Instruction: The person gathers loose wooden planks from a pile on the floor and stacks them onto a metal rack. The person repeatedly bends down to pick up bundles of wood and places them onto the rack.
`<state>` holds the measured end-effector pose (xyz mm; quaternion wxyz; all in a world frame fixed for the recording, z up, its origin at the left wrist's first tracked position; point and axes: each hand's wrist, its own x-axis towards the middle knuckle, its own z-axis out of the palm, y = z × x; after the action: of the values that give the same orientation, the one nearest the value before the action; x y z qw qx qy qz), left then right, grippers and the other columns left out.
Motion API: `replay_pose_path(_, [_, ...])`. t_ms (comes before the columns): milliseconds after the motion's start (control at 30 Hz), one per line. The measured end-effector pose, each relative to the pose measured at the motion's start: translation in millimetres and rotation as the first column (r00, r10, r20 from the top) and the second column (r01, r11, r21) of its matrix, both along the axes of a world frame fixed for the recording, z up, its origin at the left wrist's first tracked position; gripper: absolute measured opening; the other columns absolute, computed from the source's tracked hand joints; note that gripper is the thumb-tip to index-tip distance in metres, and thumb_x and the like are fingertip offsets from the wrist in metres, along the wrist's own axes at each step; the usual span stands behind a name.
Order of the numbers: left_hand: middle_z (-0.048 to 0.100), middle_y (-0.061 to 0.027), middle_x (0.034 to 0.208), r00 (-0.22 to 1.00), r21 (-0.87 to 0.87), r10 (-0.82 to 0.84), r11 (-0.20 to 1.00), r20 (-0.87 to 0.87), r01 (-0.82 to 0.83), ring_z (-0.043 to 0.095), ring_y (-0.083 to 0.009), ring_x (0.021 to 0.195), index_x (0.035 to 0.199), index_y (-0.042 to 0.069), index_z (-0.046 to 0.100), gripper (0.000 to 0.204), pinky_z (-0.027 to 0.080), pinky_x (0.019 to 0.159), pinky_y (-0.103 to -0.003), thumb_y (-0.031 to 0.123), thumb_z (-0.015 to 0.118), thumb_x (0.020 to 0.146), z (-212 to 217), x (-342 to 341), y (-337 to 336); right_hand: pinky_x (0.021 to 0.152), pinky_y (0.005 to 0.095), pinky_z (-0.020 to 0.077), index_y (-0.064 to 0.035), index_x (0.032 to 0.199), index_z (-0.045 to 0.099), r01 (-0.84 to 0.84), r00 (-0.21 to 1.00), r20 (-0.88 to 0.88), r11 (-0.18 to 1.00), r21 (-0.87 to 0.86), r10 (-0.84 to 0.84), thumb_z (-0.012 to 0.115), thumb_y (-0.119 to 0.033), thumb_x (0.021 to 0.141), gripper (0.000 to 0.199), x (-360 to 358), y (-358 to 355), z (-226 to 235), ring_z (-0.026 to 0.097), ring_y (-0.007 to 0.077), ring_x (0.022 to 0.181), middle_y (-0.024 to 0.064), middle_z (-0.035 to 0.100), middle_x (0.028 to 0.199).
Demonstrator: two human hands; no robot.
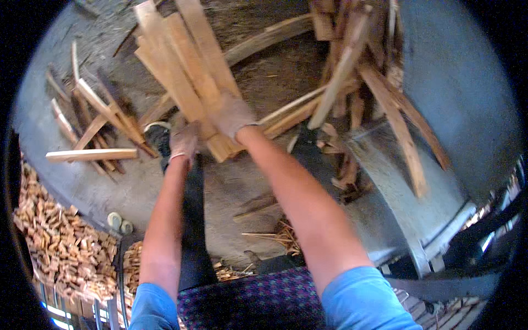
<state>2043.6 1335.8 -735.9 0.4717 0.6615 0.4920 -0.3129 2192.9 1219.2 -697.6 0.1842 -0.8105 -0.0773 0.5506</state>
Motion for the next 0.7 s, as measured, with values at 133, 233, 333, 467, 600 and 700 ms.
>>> replay_pose_path(133, [0.071, -0.0271, 0.120, 0.987, 0.101, -0.151, 0.984, 0.050, 0.145, 0.069, -0.0417, 0.111, 0.132, -0.001, 0.062, 0.044, 0.051, 0.097, -0.045, 0.023, 0.063, 0.094, 9.3, 0.9, -4.3, 0.117, 0.0451, 0.0410, 0.0045, 0.150, 0.045, 0.122, 0.953, 0.271, 0.990, 0.069, -0.137, 0.078, -0.036, 0.084, 0.084, 8.2, -56.0, 4.2, 0.054, 0.0435, 0.135, 0.0319, 0.056, 0.143])
replay_pose_path(233, [0.073, -0.0254, 0.117, 0.994, 0.007, -0.050, 0.999, 0.093, 0.050, 0.070, -0.0415, 0.109, 0.133, -0.001, 0.063, 0.047, 0.052, 0.096, -0.045, 0.024, 0.065, 0.093, -1.8, -11.1, -0.4, 0.120, 0.0465, 0.0375, 0.0077, 0.153, 0.039, 0.286, 0.834, 0.494, 0.958, -0.007, -0.245, 0.080, -0.034, 0.084, 0.091, 46.6, -93.1, 39.9, 0.047, 0.0465, 0.142, 0.0324, 0.049, 0.151])
replay_pose_path(333, [0.072, -0.0248, 0.121, 0.996, -0.077, -0.080, 0.994, 0.039, 0.083, 0.070, -0.0405, 0.112, 0.137, 0.001, 0.062, 0.050, 0.052, 0.099, -0.044, 0.024, 0.066, 0.092, -4.4, -26.2, -4.9, 0.120, 0.0497, 0.0376, 0.0026, 0.156, 0.037, 0.167, 0.762, 0.644, 0.941, -0.293, 0.065, 0.080, -0.038, 0.085, 0.093, 103.0, -162.5, 75.4, 0.047, 0.0475, 0.140, 0.0343, 0.050, 0.147])
replay_pose_path(467, [0.068, -0.0261, 0.131, 0.998, -0.004, -0.062, 0.998, 0.023, 0.062, 0.066, -0.0402, 0.121, 0.146, 0.002, 0.054, 0.061, 0.050, 0.103, -0.044, 0.027, 0.069, 0.092, 1.9, -34.8, -32.7, 0.114, 0.0575, 0.0420, -0.0016, 0.155, 0.041, -0.039, 0.655, 0.452, 0.625, -0.780, 0.605, 0.069, -0.046, 0.091, 0.083, 158.3, -292.7, 93.5, 0.045, 0.0491, 0.142, 0.0301, 0.045, 0.156])
replay_pose_path(600, [0.062, -0.0287, 0.139, 0.996, 0.174, -0.047, 0.983, -0.070, 0.058, 0.062, -0.0408, 0.129, 0.155, 0.002, 0.042, 0.076, 0.048, 0.107, -0.044, 0.032, 0.072, 0.093, 39.8, -8.5, -58.2, 0.097, 0.0584, 0.0535, -0.0015, 0.137, 0.059, -0.126, 0.946, 0.104, 0.647, -0.752, 0.306, 0.067, -0.043, 0.092, 0.061, 202.4, -329.7, 112.1, 0.065, 0.0444, 0.123, 0.0271, 0.066, 0.133])
replay_pose_path(700, [0.060, -0.0294, 0.143, 0.998, 0.203, -0.046, 0.979, 0.040, 0.037, 0.060, -0.0407, 0.132, 0.156, 0.000, 0.041, 0.078, 0.046, 0.109, -0.044, 0.033, 0.073, 0.093, 75.5, 8.3, -78.3, 0.071, 0.0428, 0.0563, 0.0010, 0.118, 0.064, 0.426, 0.887, 0.010, 0.811, -0.400, -0.461, 0.072, -0.039, 0.092, 0.048, 171.4, -307.9, 118.1, 0.069, 0.0272, 0.084, 0.0133, 0.070, 0.089])
